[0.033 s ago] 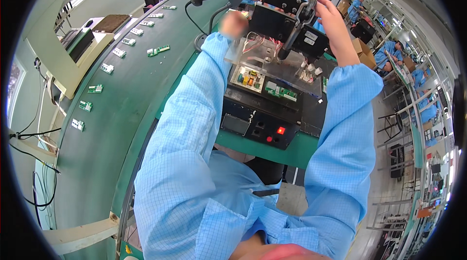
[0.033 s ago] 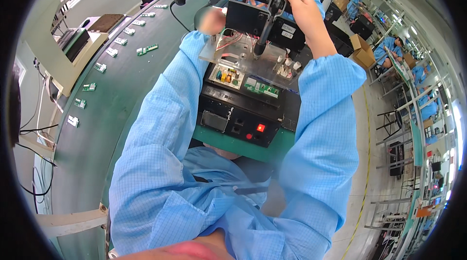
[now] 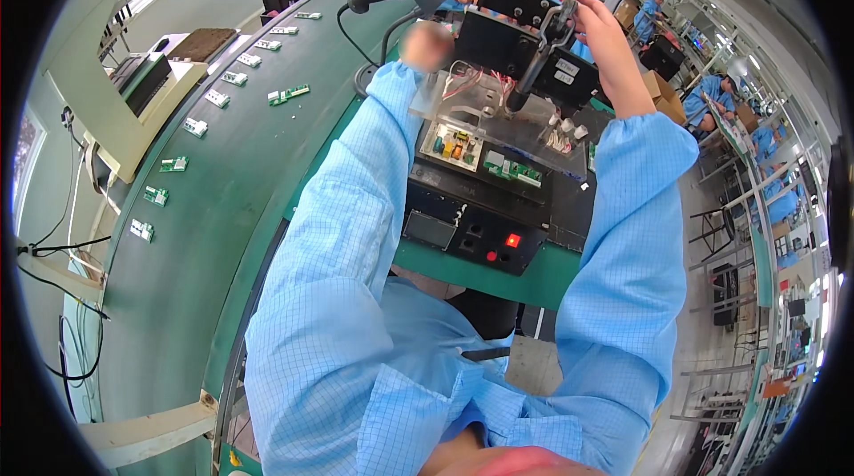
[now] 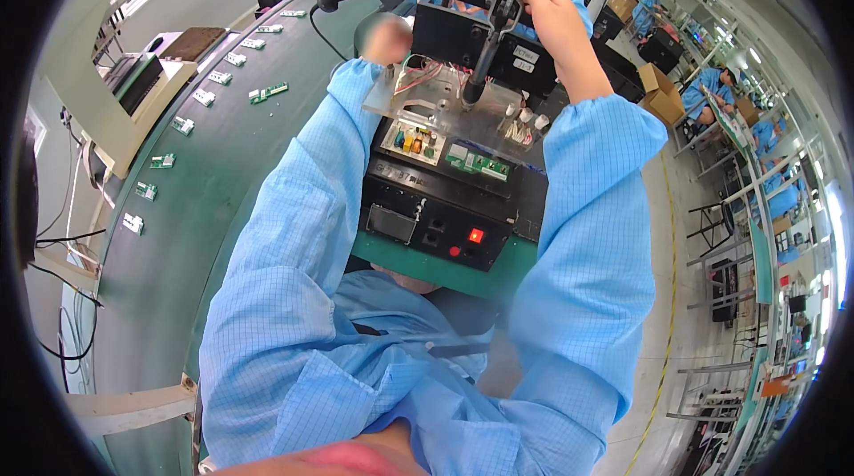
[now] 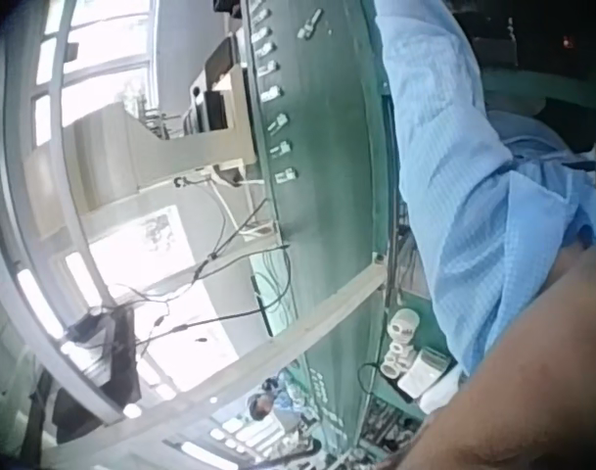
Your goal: Testing printed circuit boards using a specialized test fixture and scanning barcodes.
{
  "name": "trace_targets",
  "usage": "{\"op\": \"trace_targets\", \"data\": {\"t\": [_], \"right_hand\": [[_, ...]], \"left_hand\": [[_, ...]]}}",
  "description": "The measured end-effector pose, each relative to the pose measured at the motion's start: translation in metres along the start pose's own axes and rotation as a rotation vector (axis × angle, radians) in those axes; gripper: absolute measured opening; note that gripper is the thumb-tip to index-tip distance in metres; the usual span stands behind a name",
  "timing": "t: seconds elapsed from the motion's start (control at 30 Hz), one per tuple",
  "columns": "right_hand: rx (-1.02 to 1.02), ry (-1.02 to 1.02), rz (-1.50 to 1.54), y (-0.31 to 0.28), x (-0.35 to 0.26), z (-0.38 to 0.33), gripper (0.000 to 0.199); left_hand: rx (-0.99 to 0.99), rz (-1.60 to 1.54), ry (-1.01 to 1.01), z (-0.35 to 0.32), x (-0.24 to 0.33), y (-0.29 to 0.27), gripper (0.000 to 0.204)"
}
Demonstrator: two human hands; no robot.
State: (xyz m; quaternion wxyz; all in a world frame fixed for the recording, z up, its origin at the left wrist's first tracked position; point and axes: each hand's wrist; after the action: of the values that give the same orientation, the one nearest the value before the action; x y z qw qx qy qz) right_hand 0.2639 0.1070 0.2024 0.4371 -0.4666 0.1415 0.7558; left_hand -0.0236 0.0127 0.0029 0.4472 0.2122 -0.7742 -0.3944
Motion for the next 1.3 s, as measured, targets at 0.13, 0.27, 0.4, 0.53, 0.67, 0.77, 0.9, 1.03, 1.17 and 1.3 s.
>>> {"op": "trace_targets", "data": {"t": [0.13,0.27,0.4,0.53,0.67,0.77,0.9,1.03,1.17,1.3], "right_hand": [[-0.104,0.199,0.213,0.002,-0.005,0.022,0.033],[-0.243,0.075,0.295,0.010,-0.006,0.027,0.024],[-0.024,0.007,0.313,0.032,-0.017,0.021,0.025],[0.107,-0.368,0.231,0.048,-0.021,-0.008,0.015],[0.100,-0.799,-0.113,0.039,0.001,-0.062,0.019],[0.228,-1.087,-0.308,0.033,0.015,-0.089,0.017],[0.203,-1.011,-0.377,0.022,0.025,-0.107,0.025],[0.239,-0.856,-0.307,-0.005,0.050,-0.134,0.041],[0.095,-0.617,-0.447,-0.045,0.088,-0.158,0.046],[0.009,-0.552,-0.560,-0.053,0.104,-0.171,0.052]], "left_hand": [[-0.080,0.406,0.000,-0.025,0.014,-0.013,0.022],[-0.134,0.876,0.035,-0.064,0.047,-0.050,0.016],[-0.224,1.474,0.180,-0.104,0.134,-0.122,0.027],[-0.190,1.640,0.149,-0.150,0.226,-0.225,0.043],[0.208,1.822,-0.070,-0.196,0.288,-0.313,0.041],[0.383,1.778,-0.136,-0.215,0.310,-0.352,0.061],[0.447,2.071,0.134,-0.214,0.320,-0.371,0.078],[0.349,2.447,0.603,-0.203,0.300,-0.331,0.077],[-0.154,2.048,1.093,-0.210,0.212,-0.214,0.043],[-0.929,1.633,1.295,-0.257,0.062,-0.093,0.059]]}}
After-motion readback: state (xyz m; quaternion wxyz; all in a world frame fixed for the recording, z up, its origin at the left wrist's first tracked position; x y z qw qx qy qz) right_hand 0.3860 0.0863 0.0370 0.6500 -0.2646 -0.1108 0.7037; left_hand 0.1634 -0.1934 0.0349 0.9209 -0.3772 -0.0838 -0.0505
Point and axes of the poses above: each hand's wrist, its own z-axis towards the middle knuckle, its own y-axis out of the palm, x = y × z, and after that the axes turned 12 degrees about x, right-handed
